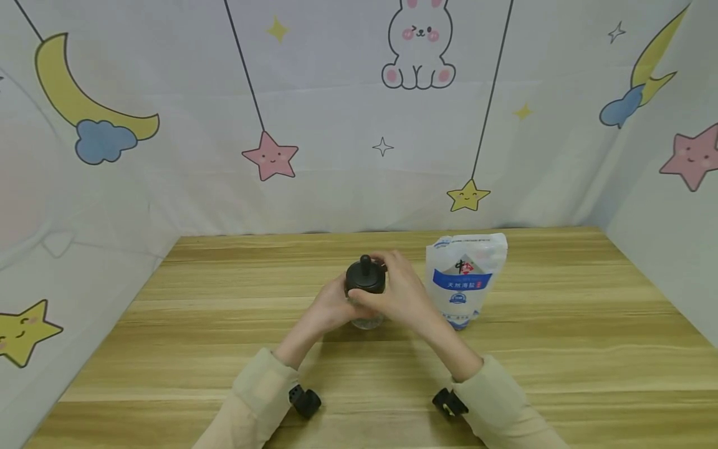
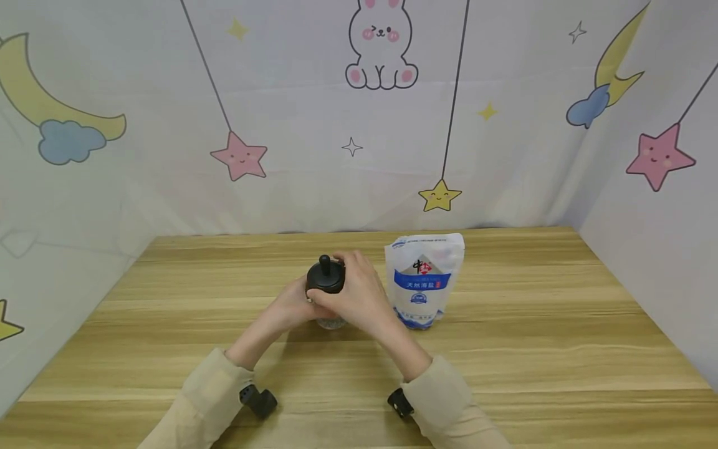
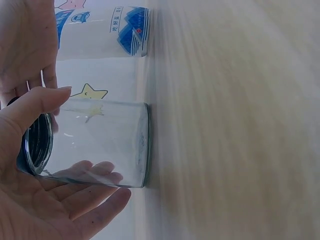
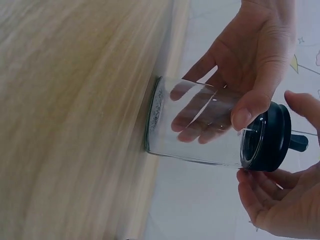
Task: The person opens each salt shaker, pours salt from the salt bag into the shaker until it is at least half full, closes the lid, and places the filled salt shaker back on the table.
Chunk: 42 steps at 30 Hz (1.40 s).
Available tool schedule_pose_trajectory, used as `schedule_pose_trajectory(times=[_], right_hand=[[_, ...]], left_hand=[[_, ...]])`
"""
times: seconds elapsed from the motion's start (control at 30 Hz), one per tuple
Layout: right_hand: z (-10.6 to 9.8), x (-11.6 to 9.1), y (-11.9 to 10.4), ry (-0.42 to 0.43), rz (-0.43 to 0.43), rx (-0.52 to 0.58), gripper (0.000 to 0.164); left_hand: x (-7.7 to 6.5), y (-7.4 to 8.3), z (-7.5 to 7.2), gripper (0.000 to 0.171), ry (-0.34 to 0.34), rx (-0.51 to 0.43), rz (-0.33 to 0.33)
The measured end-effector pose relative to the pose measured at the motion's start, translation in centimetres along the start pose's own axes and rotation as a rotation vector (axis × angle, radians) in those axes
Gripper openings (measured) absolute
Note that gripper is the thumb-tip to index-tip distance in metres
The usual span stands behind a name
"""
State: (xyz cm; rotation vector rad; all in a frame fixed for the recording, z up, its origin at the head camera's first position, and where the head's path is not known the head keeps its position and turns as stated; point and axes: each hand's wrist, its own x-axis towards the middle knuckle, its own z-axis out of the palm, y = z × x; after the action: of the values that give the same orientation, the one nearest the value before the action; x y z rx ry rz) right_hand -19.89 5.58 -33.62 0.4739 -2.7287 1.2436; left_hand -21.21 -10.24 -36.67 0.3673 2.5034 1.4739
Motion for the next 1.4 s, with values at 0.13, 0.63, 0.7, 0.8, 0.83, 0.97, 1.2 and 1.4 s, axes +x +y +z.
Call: schedule_pose_trajectory(times=[0.13,0.63,0.7,0.8,0.83,0.97,1.2,1.4], right_hand=[[0.09,0.04,-0.04,0.028,0.022,-0.004,0.068],[0.06,0.06,0.06,0.024,-0.02,-0.012,0.061],[0.01,0.01,-0.03,0.015,-0.017,-0.008,0.06],[-0.01,-0.03,-0.08,-0.002,-0.015,0.003,0.06],[-0.03,-0.05,-0.11,-0.007,-0.014,0.008,0.06],[-0.01,-0.01,0.02,-0.024,-0.025,0.024,0.06],[-0.06,0.06,0.19,-0.04,-0.019,0.031,0.063],[0.03,0.14,0.19,-0.018,0.025,0.027,0.07]], left_hand=[[-0.12,0.05,-0.06,0.07,-0.011,-0.018,0.011],[-0.08,0.11,0.01,0.067,0.005,0.015,-0.007],[-0.09,0.08,-0.01,0.068,0.002,0.011,-0.005],[-0.13,0.05,-0.01,0.069,0.0,0.006,-0.004],[-0.14,0.01,0.0,0.069,0.0,0.006,-0.006],[-0.15,0.06,0.03,0.07,0.007,0.009,-0.02],[-0.11,0.11,0.02,0.071,0.007,0.021,-0.034],[-0.19,0.07,-0.06,0.071,-0.003,0.017,0.003]])
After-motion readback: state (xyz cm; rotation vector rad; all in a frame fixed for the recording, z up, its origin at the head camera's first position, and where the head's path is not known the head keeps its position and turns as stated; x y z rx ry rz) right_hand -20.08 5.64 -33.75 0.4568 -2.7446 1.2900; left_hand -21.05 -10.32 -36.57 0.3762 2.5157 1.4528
